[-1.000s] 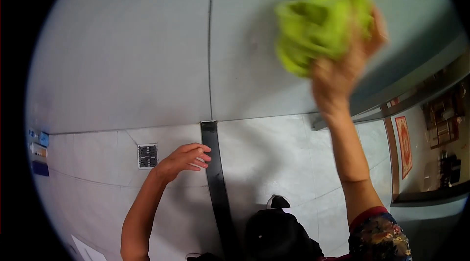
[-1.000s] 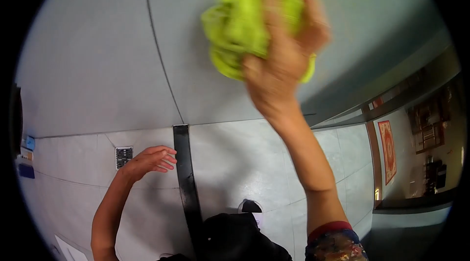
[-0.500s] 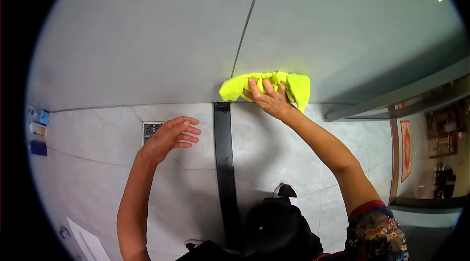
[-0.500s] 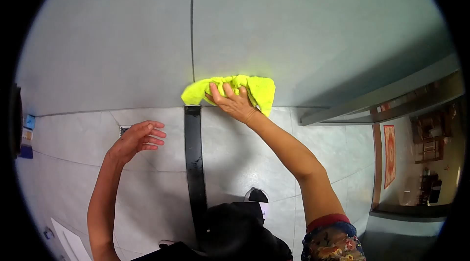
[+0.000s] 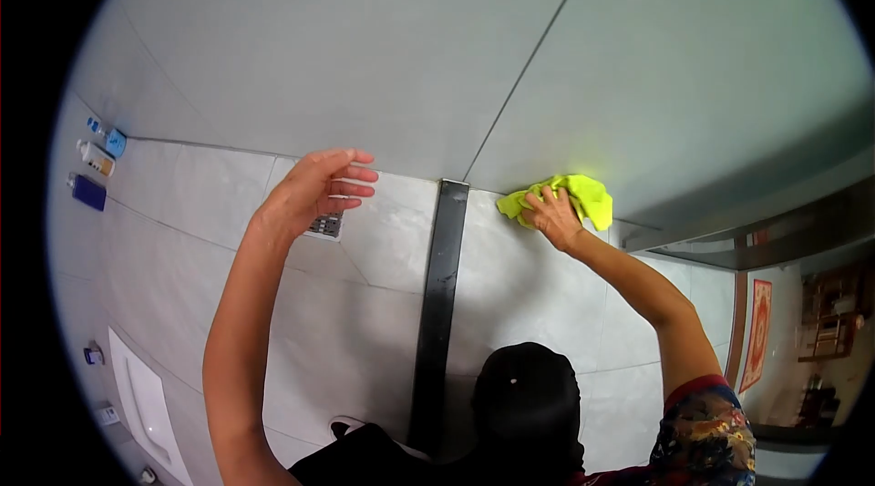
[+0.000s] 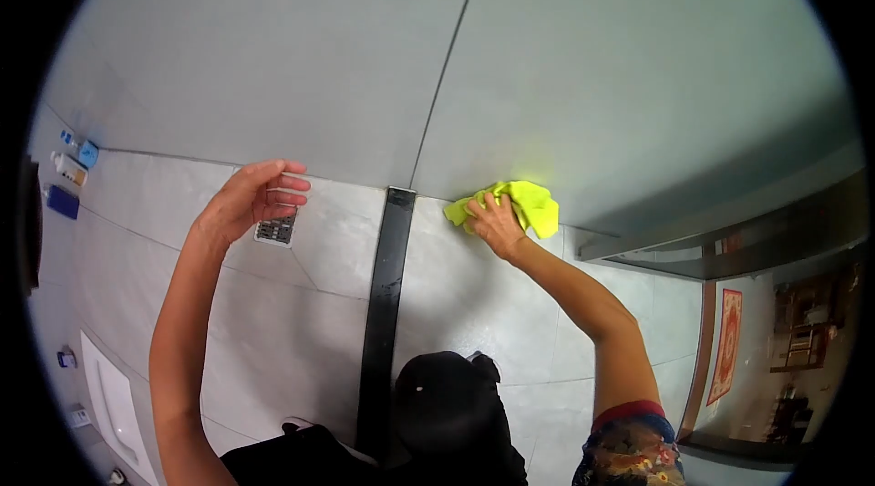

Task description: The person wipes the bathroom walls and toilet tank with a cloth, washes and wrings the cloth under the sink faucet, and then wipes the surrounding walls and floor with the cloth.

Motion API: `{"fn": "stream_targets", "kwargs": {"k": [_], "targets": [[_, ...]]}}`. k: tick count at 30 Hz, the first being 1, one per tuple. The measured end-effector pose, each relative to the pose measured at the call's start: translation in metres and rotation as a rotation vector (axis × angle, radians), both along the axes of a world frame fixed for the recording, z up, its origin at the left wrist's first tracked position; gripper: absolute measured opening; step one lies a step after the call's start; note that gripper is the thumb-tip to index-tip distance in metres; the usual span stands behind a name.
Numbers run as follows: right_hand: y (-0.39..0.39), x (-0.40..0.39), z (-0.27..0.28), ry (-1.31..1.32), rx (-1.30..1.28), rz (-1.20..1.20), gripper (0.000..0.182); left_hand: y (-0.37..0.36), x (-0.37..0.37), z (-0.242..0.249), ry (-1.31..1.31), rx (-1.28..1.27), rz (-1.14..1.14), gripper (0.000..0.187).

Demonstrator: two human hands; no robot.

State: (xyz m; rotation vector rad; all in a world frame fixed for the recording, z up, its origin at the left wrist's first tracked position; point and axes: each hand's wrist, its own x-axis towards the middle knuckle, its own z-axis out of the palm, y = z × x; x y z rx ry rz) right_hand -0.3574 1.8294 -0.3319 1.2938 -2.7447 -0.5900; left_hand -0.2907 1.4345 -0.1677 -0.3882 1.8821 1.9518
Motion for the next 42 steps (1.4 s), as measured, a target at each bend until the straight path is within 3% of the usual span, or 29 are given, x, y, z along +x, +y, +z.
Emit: {"fn": "stream_targets", "kwargs": {"k": [4, 8, 13, 21, 30, 34, 35, 37, 39, 42], "targets": [[-0.045, 0.020, 0.030, 0.061, -0.252, 0.011, 0.026, -0.012, -0.007, -0.007, 0.003, 0.086, 0.083, 0.036], [-0.124, 0.011, 0.019, 0.149, -0.449, 0.158, 0.037, -0.018, -0.016, -0.023, -0.005, 0.116, 0.123, 0.037], [-0.148, -0.007, -0.070, 0.009, -0.484, -0.019, 0.041, -0.023, -0.018, -0.037, -0.059, 0.098, 0.170, 0.034], [-0.110, -0.002, -0.068, -0.085, -0.514, -0.161, 0.046, -0.022, -0.022, -0.063, -0.132, 0.093, 0.160, 0.034], [-0.001, 0.017, -0.067, -0.129, -0.360, -0.480, 0.047, -0.016, -0.032, -0.069, -0.125, 0.069, 0.078, 0.038], [0.029, 0.023, -0.026, -0.504, -0.199, -0.746, 0.055, -0.004, -0.032, -0.050, -0.074, 0.064, 0.071, 0.037], [0.038, 0.018, -0.012, -0.710, -0.221, -0.818, 0.058, -0.001, -0.031, -0.046, -0.067, 0.063, 0.072, 0.037], [0.074, 0.011, 0.012, -0.819, -0.485, -0.741, 0.056, 0.001, -0.032, -0.047, -0.062, 0.078, 0.062, 0.036], [0.118, 0.004, 0.043, -0.476, -0.201, -0.801, 0.044, -0.001, -0.038, -0.055, -0.070, 0.113, 0.036, 0.036], [0.173, 0.005, 0.087, -0.017, 0.574, -0.819, 0.029, 0.011, -0.041, -0.055, -0.075, 0.093, 0.020, 0.036]]}}
